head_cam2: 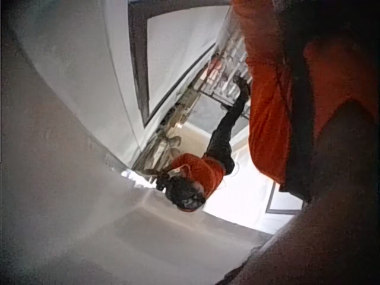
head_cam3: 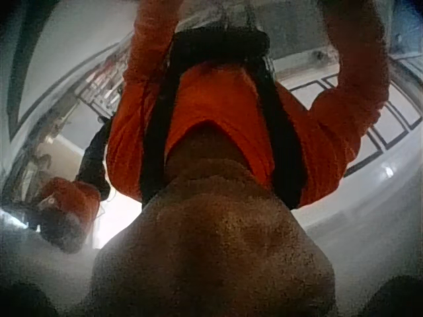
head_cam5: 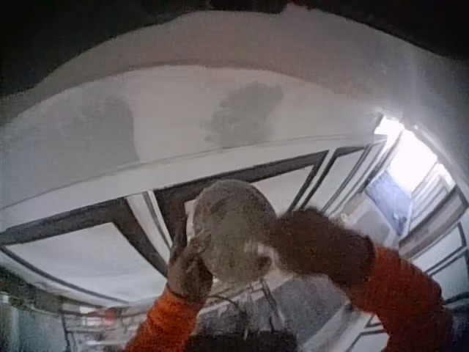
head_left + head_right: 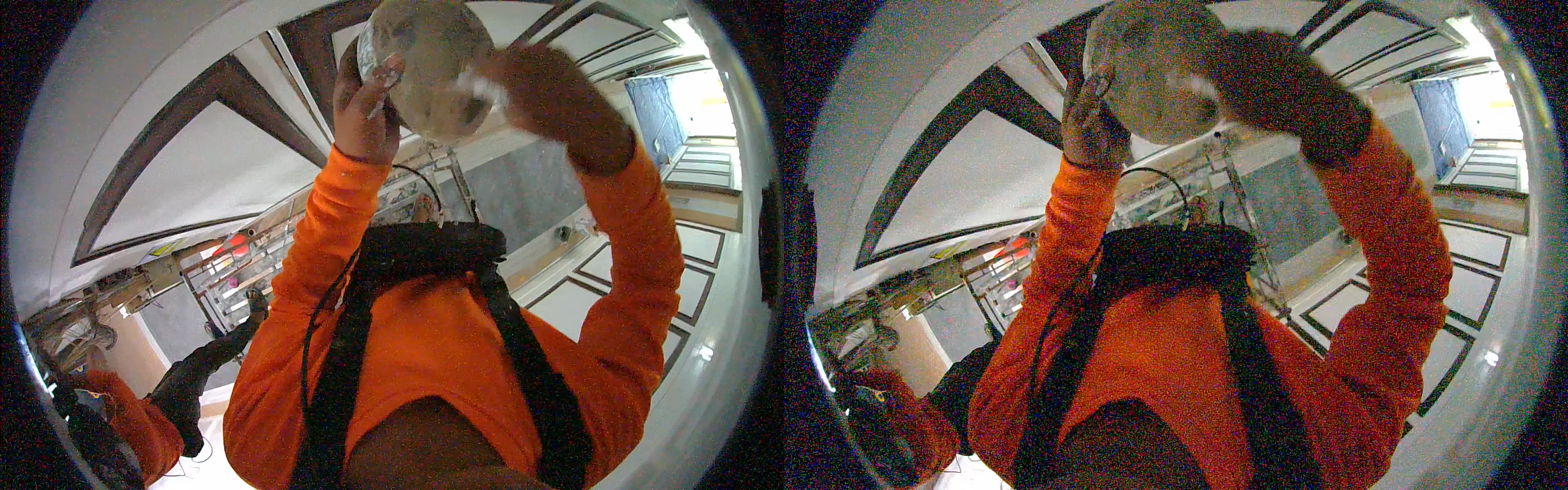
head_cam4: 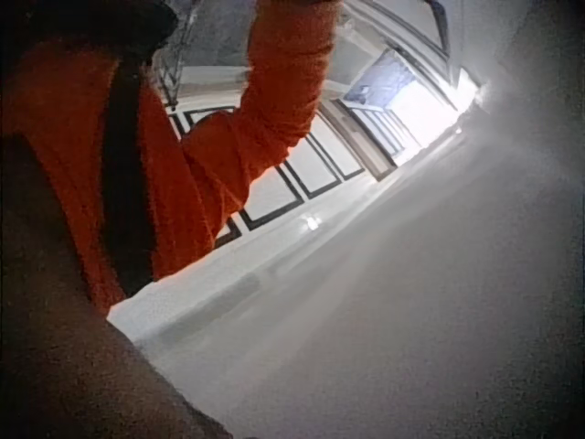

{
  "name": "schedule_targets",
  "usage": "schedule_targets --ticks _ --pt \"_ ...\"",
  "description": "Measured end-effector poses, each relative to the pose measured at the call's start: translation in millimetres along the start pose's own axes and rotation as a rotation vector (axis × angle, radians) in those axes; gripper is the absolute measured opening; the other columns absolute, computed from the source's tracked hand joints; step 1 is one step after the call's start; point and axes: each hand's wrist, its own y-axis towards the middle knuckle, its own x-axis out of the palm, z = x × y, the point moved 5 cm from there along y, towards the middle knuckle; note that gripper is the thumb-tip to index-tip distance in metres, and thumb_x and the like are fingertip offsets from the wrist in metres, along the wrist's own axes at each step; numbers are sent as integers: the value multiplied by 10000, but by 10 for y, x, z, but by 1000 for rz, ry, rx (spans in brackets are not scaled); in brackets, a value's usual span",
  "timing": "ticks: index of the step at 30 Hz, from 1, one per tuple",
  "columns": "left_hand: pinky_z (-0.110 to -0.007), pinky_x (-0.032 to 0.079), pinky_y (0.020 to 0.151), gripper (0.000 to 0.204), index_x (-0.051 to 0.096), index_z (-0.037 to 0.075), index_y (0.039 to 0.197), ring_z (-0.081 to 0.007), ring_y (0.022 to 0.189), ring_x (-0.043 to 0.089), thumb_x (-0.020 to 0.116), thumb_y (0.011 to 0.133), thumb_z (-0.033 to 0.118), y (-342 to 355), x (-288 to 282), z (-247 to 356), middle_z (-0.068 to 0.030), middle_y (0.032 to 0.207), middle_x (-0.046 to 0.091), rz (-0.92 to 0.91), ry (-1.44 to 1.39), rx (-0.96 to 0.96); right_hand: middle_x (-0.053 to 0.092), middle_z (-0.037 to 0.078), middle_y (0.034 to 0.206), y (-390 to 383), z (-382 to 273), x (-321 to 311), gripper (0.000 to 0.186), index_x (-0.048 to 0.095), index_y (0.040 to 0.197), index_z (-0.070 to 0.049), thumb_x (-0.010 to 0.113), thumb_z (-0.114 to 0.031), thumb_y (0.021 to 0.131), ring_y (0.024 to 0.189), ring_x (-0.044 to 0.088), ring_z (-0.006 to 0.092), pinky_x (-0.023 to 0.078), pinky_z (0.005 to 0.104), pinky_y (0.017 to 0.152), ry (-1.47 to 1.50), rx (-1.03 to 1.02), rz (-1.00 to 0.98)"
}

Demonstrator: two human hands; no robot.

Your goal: The person applies plaster to a ceiling using a taping knife and a hawk. They repeatedly scoop plaster from the hawk and smooth it onto the ceiling joints and surface.

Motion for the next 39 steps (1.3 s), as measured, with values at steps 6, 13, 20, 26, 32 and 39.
schedule_targets --ticks 6,13,20,26,32,39 --pt "-354 489 903 523 458 -1 1268 -223 1094 575 684 814 125 -31 115 -8 -117 1200 570 -84 319 239 661 181 852 161 200 335 367 613 1042 8 635 -104 693 819 663 326 531 417 711 286 -129 -130" --pt "-359 502 863 520 471 -23 1227 -227 1016 602 727 807 146 -73 -183 -255 -121 1100 593 178 53 -116 599 174 1183 63 372 1113 678 482 1269 43 675 -388 783 1111 572 234 462 332 941 1631 -55 -154" --pt "-441 462 974 491 485 73 1300 -290 1190 509 609 853 234 -60 -187 -59 -111 1319 508 -35 107 -15 580 118 1256 -182 780 1259 609 505 1306 -44 710 -331 808 1149 564 274 469 388 986 1389 224 377" --pt "-463 475 963 503 501 81 1292 -294 1156 542 588 835 273 268 118 -265 -111 1259 556 -92 -329 -327 589 112 1215 -631 631 682 550 464 1315 16 642 -255 871 1083 600 259 487 373 963 1981 157 935" --pt "-474 483 953 502 532 80 1249 -306 1120 565 592 793 280 603 519 -790 -109 1224 580 -103 -268 -307 571 136 1238 -922 823 388 435 449 1309 39 546 -124 918 1098 593 254 489 372 963 2000 20 1146" --pt "-484 475 956 477 551 120 1237 -296 1134 557 578 804 319 966 1156 -1597 -93 1215 585 -159 -300 -391 573 131 1226 -1446 1488 394 386 474 1283 28 543 -123 934 1112 578 246 486 370 969 1869 164 1552"
